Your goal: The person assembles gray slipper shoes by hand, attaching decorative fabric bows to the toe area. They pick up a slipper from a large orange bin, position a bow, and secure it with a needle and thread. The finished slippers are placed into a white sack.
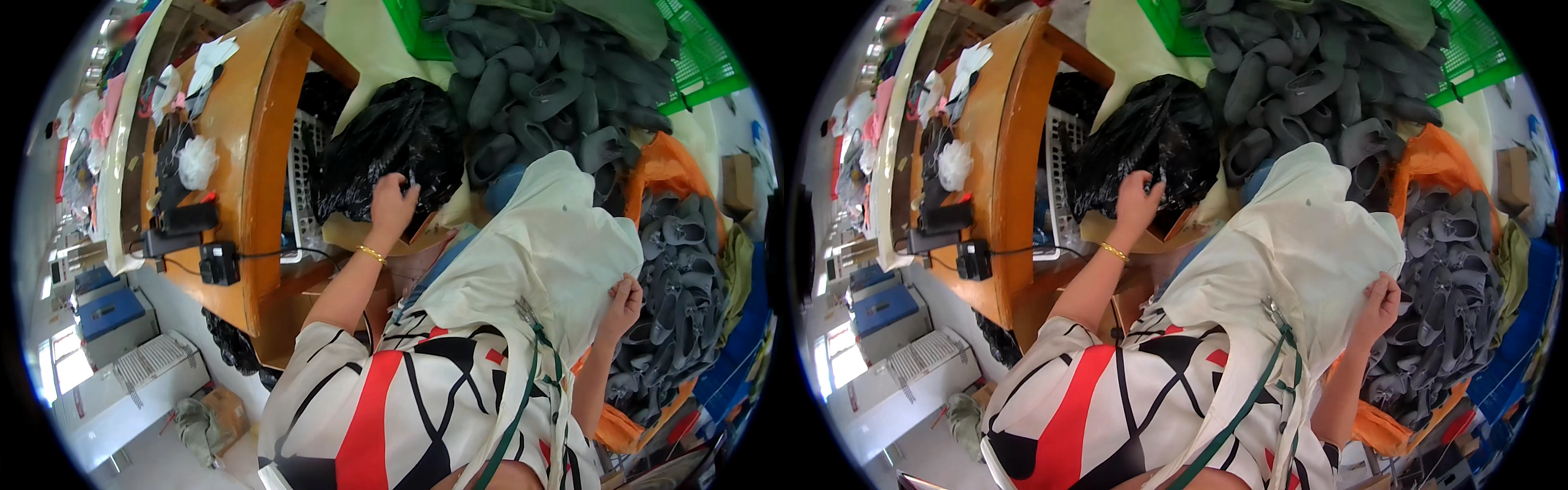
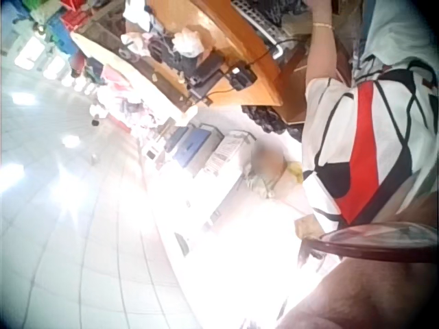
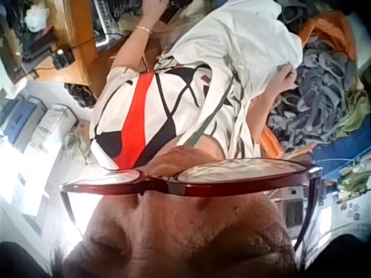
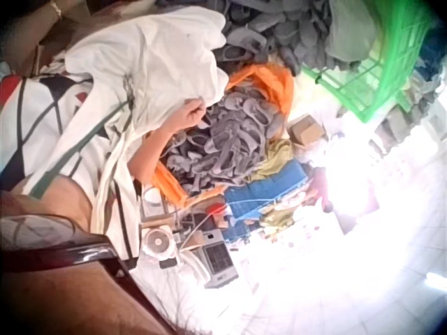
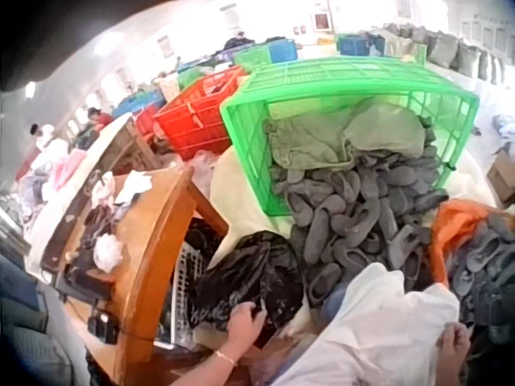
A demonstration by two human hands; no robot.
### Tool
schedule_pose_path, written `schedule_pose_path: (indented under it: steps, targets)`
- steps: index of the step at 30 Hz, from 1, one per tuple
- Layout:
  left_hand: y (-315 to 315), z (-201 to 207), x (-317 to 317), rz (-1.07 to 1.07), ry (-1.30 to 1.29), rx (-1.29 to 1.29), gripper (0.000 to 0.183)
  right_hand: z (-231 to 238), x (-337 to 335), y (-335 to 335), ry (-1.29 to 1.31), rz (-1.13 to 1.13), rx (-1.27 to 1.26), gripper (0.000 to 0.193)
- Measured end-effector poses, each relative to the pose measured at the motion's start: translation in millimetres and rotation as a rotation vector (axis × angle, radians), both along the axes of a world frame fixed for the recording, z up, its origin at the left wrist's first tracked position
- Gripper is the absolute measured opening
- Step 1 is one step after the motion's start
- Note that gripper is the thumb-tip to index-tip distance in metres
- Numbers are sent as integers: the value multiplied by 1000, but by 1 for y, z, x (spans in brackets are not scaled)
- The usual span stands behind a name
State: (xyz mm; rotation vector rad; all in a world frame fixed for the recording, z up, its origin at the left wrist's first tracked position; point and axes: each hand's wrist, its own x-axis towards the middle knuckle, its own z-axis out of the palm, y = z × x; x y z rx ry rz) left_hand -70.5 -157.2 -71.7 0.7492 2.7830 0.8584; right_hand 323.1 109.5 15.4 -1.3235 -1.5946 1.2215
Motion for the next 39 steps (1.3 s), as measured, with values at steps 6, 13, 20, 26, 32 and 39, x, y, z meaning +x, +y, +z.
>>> schedule_pose_path:
  steps: [6,13,20,26,32,39]
  targets:
    - [53,-5,-92,50,232,13,68,-2,-18,0,-35,-57,-40,17]
    - [7,-77,4,-815,-614,-500,30,-5,-26,-9,-214,-56,87,17]
    - [-21,-68,26,-862,-688,-724,40,-6,-28,-4,-340,-29,140,16]
    - [-13,-40,-64,-60,-1412,293,27,-12,-29,-2,-393,-27,189,16]
    - [3,-56,-66,317,-873,105,33,-13,-33,-2,-416,-19,272,15]
    - [-20,-149,68,-634,-564,-397,36,-10,-41,-1,-472,12,329,15]
